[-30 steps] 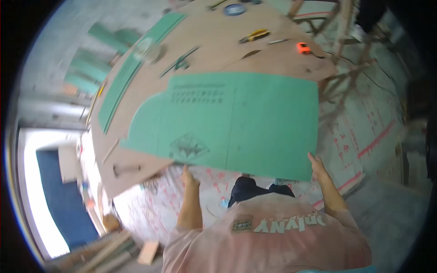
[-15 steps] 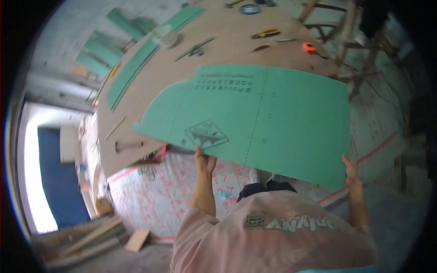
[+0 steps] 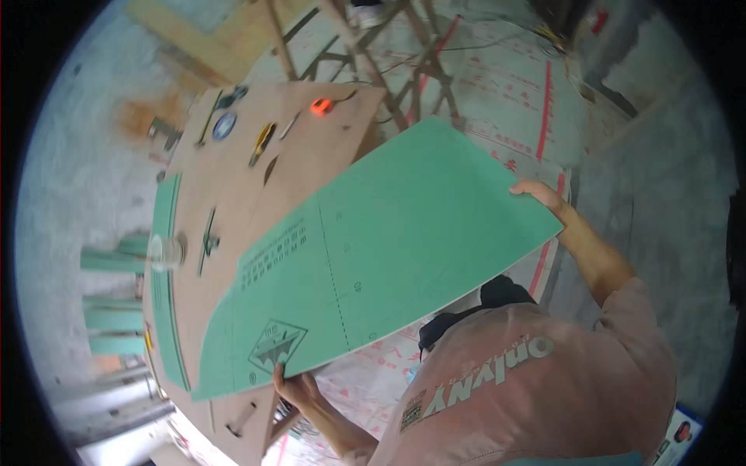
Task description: Marking a curve on a moisture-resistant drywall sheet with a combination square and cutting it with an electric jigsaw.
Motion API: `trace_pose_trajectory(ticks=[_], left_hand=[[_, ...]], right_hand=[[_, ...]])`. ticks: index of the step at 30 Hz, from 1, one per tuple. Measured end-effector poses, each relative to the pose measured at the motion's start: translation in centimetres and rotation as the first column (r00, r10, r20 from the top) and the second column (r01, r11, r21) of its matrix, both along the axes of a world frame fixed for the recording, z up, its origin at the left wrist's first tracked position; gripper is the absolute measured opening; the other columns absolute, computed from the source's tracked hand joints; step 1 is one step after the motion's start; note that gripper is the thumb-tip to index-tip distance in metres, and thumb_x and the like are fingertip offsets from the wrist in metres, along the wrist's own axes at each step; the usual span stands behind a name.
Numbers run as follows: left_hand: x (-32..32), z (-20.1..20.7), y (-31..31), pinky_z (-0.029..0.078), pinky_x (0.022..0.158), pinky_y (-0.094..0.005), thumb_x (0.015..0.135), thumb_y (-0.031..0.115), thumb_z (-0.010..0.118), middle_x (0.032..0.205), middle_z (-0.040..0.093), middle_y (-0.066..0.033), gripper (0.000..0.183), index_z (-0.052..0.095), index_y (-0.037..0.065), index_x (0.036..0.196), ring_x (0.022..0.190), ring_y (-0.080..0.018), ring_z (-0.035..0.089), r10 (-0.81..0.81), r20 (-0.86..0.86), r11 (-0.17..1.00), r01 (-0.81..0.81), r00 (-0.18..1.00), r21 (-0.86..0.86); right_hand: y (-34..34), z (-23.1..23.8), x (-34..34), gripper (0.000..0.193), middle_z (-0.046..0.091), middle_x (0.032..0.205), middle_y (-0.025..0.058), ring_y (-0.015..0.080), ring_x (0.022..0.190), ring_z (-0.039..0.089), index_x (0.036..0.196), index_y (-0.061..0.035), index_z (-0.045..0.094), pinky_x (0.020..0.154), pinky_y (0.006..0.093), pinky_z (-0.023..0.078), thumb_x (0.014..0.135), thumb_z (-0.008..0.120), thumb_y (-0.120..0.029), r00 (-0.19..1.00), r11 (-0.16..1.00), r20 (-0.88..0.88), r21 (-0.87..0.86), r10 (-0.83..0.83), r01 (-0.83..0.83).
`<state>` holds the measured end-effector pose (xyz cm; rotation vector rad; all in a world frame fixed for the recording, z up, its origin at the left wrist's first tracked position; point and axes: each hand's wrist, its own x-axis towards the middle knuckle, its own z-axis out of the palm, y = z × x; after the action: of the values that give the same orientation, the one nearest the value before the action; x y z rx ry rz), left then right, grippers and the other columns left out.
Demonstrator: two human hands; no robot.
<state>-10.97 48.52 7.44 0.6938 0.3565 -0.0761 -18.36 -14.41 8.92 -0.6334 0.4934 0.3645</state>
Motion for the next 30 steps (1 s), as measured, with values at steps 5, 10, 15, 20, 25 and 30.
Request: trace_pose_trajectory(ticks=[5, 10, 15, 20, 25, 30], left_hand=[[-2.4, 8.2, -8.5, 0.045, 0.104, -0.0491, 0.085, 0.01, 0.057, 0.116, 0.064, -0.0212, 0.044, 0.054, -0.01, 0.123, 0.11, -0.0342, 0.06, 0.005, 0.04, 0.974, -0.014, 0.999, 0.224], [-4.1, 15.7, -20.9, 0.052, 0.096, -0.0473, 0.079, 0.007, 0.061, 0.116, 0.061, -0.0192, 0.05, 0.051, -0.01, 0.125, 0.11, -0.0329, 0.06, -0.193, -0.029, 0.917, 0.19, 0.981, 0.35], [-7.7, 21.2, -41.7, 0.057, 0.087, -0.0423, 0.079, -0.003, 0.058, 0.117, 0.063, -0.0165, 0.051, 0.052, -0.005, 0.129, 0.105, -0.0294, 0.064, -0.337, 0.038, 0.801, 0.266, 0.941, 0.536], [-7.9, 21.6, -56.5, 0.044, 0.101, -0.0384, 0.079, -0.003, 0.057, 0.13, 0.053, -0.0149, 0.06, 0.042, -0.003, 0.137, 0.117, -0.0269, 0.055, -0.606, -0.009, 0.615, 0.475, 0.796, 0.629], [-6.7, 20.6, -68.6, 0.047, 0.091, -0.0352, 0.081, -0.003, 0.057, 0.117, 0.058, -0.0123, 0.045, 0.05, -0.002, 0.125, 0.104, -0.0233, 0.058, -0.807, -0.025, 0.405, 0.585, 0.589, 0.703], [-3.8, 20.0, -79.5, 0.048, 0.084, -0.0324, 0.081, 0.001, 0.057, 0.11, 0.06, -0.0109, 0.04, 0.052, -0.004, 0.12, 0.096, -0.0211, 0.058, -0.942, -0.001, 0.243, 0.689, 0.335, 0.683]], right_hand=[[-5.2, -1.6, -9.5, 0.041, 0.069, 0.107, 0.019, 0.0257, 0.088, 0.071, 0.121, 0.0097, 0.058, 0.08, 0.037, 0.058, 0.094, 0.049, -0.02, 0.991, 0.983, -0.043, 0.13, -0.126, 0.131], [-11.6, -7.7, -23.3, 0.04, 0.069, 0.107, 0.017, 0.0235, 0.09, 0.07, 0.121, 0.0091, 0.059, 0.08, 0.0358, 0.057, 0.094, 0.053, -0.02, 0.912, 0.922, -0.136, -0.047, -0.388, 0.385], [-18.4, -9.8, -32.7, 0.042, 0.069, 0.112, 0.0121, 0.0206, 0.092, 0.069, 0.127, 0.0019, 0.059, 0.083, 0.0374, 0.056, 0.098, 0.056, -0.029, 0.883, 0.903, -0.464, -0.406, -0.07, -0.142], [-18.0, -13.3, -40.4, 0.043, 0.067, 0.116, 0.0136, 0.0232, 0.099, 0.067, 0.129, 0.0014, 0.057, 0.086, 0.0379, 0.055, 0.1, 0.054, -0.03, 0.817, 0.983, -0.561, 0.027, -0.136, 0.182], [-17.5, -14.1, -43.5, 0.048, 0.064, 0.121, 0.0156, 0.0242, 0.105, 0.065, 0.133, -0.0009, 0.055, 0.09, 0.0367, 0.053, 0.102, 0.051, -0.037, 0.712, 0.954, -0.648, -0.082, -0.27, 0.287], [-20.5, -12.7, -41.9, 0.05, 0.062, 0.126, 0.0162, 0.024, 0.11, 0.063, 0.135, -0.0027, 0.053, 0.094, 0.0358, 0.051, 0.101, 0.051, -0.039, 0.658, 0.94, -0.683, -0.138, -0.319, 0.312]])
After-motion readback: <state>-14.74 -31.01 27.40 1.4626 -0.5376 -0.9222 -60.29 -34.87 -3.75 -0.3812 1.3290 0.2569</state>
